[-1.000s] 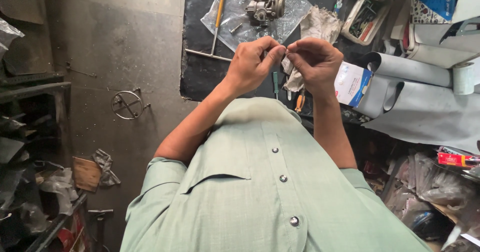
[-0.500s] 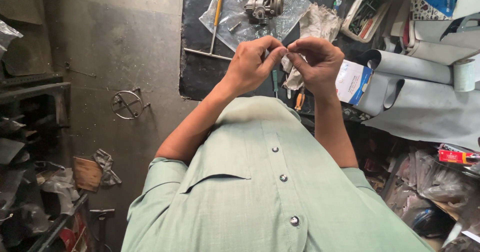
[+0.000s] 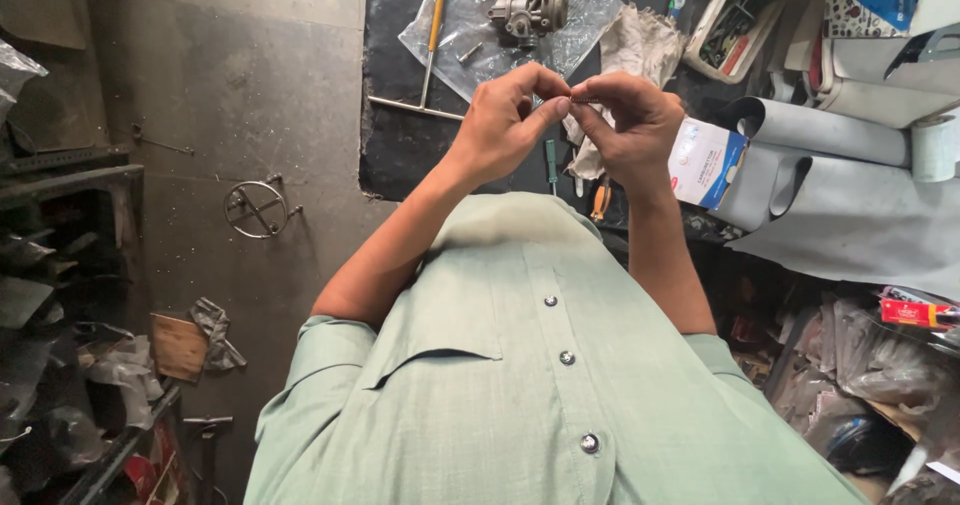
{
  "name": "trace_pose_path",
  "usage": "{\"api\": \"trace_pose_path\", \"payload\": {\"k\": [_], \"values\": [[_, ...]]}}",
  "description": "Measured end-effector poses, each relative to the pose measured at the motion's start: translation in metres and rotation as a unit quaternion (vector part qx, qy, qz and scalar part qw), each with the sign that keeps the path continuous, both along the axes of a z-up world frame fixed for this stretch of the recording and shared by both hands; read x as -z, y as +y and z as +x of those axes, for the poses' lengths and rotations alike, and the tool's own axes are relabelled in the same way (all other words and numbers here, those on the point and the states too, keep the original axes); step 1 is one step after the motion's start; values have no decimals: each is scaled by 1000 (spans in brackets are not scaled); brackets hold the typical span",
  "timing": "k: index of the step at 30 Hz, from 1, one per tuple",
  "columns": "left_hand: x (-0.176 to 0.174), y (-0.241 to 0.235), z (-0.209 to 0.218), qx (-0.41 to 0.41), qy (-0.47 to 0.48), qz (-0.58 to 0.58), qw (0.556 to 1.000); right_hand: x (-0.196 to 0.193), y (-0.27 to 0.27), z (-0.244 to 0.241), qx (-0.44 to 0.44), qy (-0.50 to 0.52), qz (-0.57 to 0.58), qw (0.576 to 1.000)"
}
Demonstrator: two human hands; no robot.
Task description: The person works on a motorcycle carburetor at a workbench. They handle small metal parts, pour liquid from a plastic bottle into a container, wipe parts with a cloth, fit components onto the carburetor body, and tighten fittings using a wrench.
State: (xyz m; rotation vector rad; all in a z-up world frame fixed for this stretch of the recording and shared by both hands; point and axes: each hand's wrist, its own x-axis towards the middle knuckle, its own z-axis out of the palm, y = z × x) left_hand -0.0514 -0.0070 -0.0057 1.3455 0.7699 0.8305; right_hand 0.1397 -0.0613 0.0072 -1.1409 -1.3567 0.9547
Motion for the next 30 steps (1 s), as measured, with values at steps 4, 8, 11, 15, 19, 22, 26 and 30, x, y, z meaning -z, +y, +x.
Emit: {"api": "trace_pose_path", "payload": {"k": [4,8,11,15,19,22,26,30], "values": [[21,3,2,20,-84,-84,993,-1,0,-1,3,-4,-4,1000],[34,1,2,39,-108,-156,981,-2,-1,-4,6,-35,11,999],[29,3,0,44,-108,-169,979,-2,-1,-4,9,-48,5,999],[19,8,-4,69,-144,-267,950,-1,-2,-4,12,-55,-5,998],[33,4,1,69,-164,-337,925,-2,-1,-4,7,-52,0,999],[39,1,4,50,-170,-349,920,4,-2,-2,7,-59,0,998],[38,1,2,54,-187,-343,919,17,-5,-1,6,-24,-8,1000],[41,1,2,62,-210,-346,912,16,-8,-2,22,70,-66,995]]}}
